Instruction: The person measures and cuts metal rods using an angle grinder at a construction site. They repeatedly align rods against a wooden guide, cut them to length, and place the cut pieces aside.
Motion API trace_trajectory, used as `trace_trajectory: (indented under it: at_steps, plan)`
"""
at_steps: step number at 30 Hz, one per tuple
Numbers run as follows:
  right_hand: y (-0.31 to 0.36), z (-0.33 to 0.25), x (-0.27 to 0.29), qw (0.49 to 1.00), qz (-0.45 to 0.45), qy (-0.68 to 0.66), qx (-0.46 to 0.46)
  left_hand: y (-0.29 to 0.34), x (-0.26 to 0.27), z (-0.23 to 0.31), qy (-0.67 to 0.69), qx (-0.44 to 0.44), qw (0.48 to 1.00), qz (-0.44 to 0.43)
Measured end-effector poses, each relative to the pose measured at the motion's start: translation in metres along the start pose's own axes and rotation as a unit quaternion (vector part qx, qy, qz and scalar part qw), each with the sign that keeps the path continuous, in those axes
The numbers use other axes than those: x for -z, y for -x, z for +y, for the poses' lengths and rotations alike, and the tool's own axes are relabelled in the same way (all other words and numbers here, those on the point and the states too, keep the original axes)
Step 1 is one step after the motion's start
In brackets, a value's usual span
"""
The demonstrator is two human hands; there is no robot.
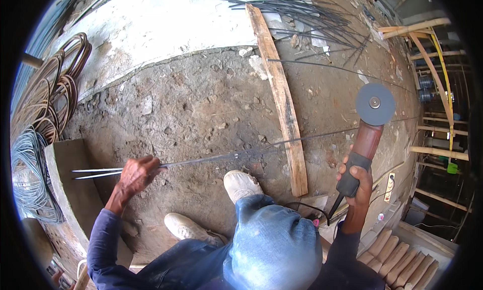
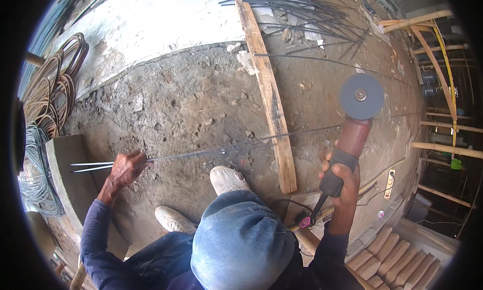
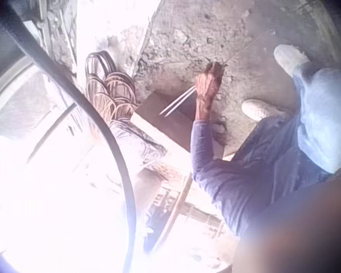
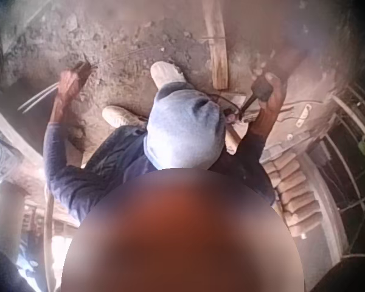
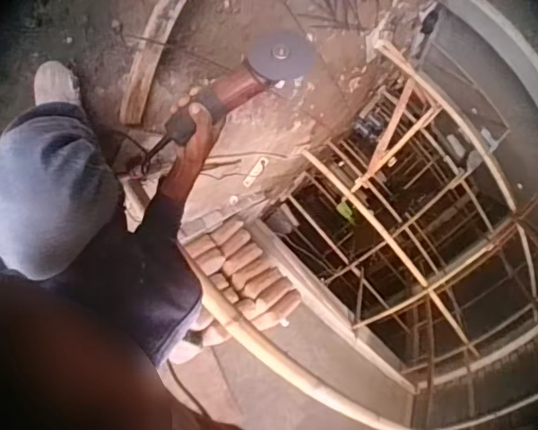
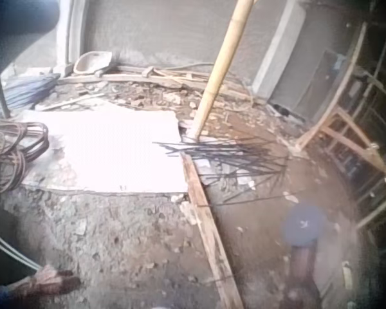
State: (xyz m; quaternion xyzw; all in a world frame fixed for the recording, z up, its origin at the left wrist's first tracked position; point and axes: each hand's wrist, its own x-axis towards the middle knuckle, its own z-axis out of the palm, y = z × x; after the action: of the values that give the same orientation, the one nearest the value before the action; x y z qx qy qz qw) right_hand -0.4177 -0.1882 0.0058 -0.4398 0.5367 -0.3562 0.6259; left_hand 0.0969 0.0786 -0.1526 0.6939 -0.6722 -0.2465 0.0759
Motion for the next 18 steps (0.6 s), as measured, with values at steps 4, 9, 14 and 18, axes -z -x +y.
trace_trajectory:
  at_steps: [4, 9, 14, 18]
  plan:
    - [-0.001, 0.006, 0.002, 1.000, -0.004, -0.004, -0.009, -0.010, 0.013, -0.008, 0.070, 0.013, 0.996, 0.046]
    - [0.000, 0.019, 0.015, 0.999, -0.011, -0.010, -0.032, -0.015, -0.001, -0.007, 0.174, 0.104, 0.979, -0.021]
    - [0.001, 0.029, 0.038, 0.998, -0.014, -0.028, -0.049, -0.013, -0.010, -0.007, 0.073, 0.108, 0.990, -0.050]
    - [-0.006, 0.035, 0.043, 0.995, -0.038, -0.071, -0.063, -0.006, -0.005, -0.005, 0.020, 0.082, 0.995, -0.058]
